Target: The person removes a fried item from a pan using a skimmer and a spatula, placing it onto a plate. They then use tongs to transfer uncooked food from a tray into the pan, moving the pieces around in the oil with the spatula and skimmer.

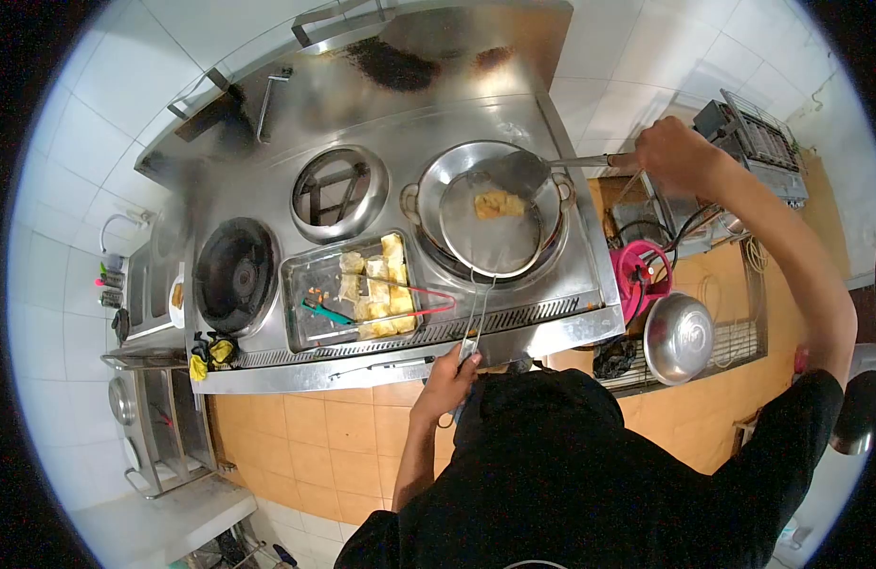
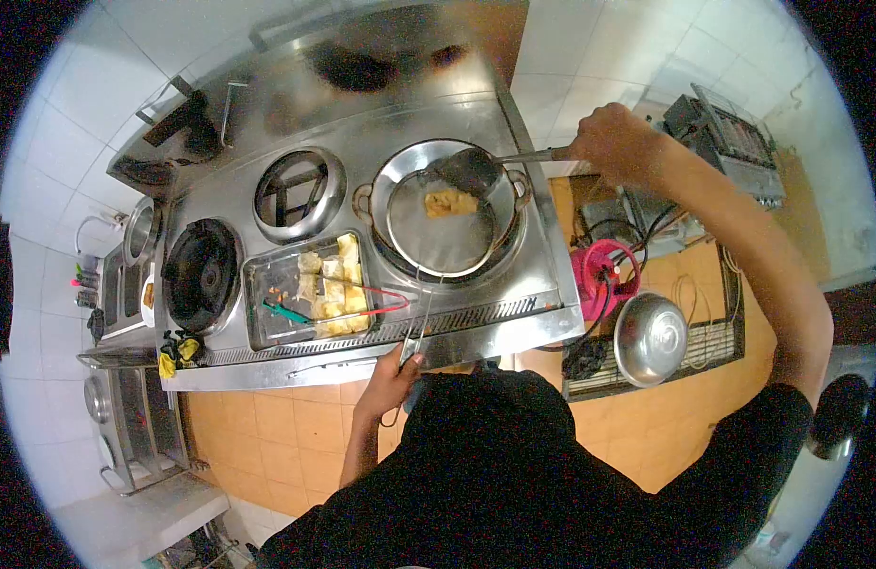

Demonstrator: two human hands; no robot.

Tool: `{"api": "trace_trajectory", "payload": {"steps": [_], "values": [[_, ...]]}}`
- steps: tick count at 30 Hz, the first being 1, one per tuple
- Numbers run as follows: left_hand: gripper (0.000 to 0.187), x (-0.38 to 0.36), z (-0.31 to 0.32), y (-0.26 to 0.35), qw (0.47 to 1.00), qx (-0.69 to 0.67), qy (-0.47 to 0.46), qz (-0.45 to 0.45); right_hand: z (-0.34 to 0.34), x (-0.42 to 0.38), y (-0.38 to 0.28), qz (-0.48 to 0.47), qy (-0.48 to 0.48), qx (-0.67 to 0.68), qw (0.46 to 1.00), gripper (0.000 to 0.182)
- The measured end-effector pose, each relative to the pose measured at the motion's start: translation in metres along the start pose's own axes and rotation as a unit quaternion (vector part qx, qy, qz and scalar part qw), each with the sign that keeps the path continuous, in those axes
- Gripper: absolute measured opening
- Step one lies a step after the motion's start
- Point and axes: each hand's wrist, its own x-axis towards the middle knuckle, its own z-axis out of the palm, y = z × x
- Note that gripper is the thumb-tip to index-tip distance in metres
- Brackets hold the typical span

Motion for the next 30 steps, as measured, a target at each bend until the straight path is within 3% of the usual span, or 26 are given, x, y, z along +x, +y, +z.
{"api": "trace_trajectory", "payload": {"steps": [4, 7, 9, 10, 12, 15, 18, 20, 22, 24, 30], "values": [[0.018, 0.0, -0.002, -0.007, 1.0, -0.022, -0.003, -0.018, 0.011, 0.009, 0.015, 0.022, -0.03, 0.067, 0.997, 0.055], [0.018, -0.001, -0.005, -0.009, 1.0, -0.025, -0.009, -0.012, 0.027, 0.014, 0.031, -0.02, 0.011, 0.163, 0.986, 0.054], [0.018, -0.001, -0.008, -0.001, 0.999, -0.027, -0.015, -0.012, 0.019, 0.013, 0.04, 0.004, -0.125, 0.322, 0.938, 0.058], [0.019, -0.001, -0.01, 0.002, 0.999, -0.029, -0.022, -0.013, 0.014, 0.012, 0.04, 0.004, -0.124, 0.322, 0.939, 0.058], [0.02, 0.003, -0.015, 0.005, 1.0, -0.002, -0.007, 0.008, 0.003, 0.01, 0.04, 0.015, -0.218, 0.389, 0.895, 0.059], [0.021, 0.009, -0.025, 0.006, 1.0, 0.006, -0.007, 0.008, 0.069, 0.014, 0.049, -0.023, -0.174, 0.484, 0.858, 0.056], [0.022, 0.014, -0.033, 0.017, 0.999, -0.023, -0.019, -0.041, 0.086, 0.01, 0.033, -0.005, -0.158, 0.537, 0.829, 0.058], [0.023, 0.017, -0.034, 0.02, 0.997, -0.04, -0.013, -0.062, 0.095, 0.004, 0.026, -0.033, -0.127, 0.515, 0.847, 0.061], [0.022, 0.02, -0.033, 0.021, 0.997, -0.036, -0.01, -0.064, 0.12, 0.003, 0.016, -0.048, -0.1, 0.564, 0.818, 0.064], [0.021, 0.022, -0.033, 0.018, 0.997, -0.03, -0.006, -0.069, 0.112, -0.002, 0.007, -0.029, -0.132, 0.574, 0.808, 0.062], [0.026, 0.027, -0.031, 0.017, 0.998, 0.002, -0.023, -0.055, 0.104, -0.014, -0.002, -0.033, -0.068, 0.632, 0.771, 0.062]]}}
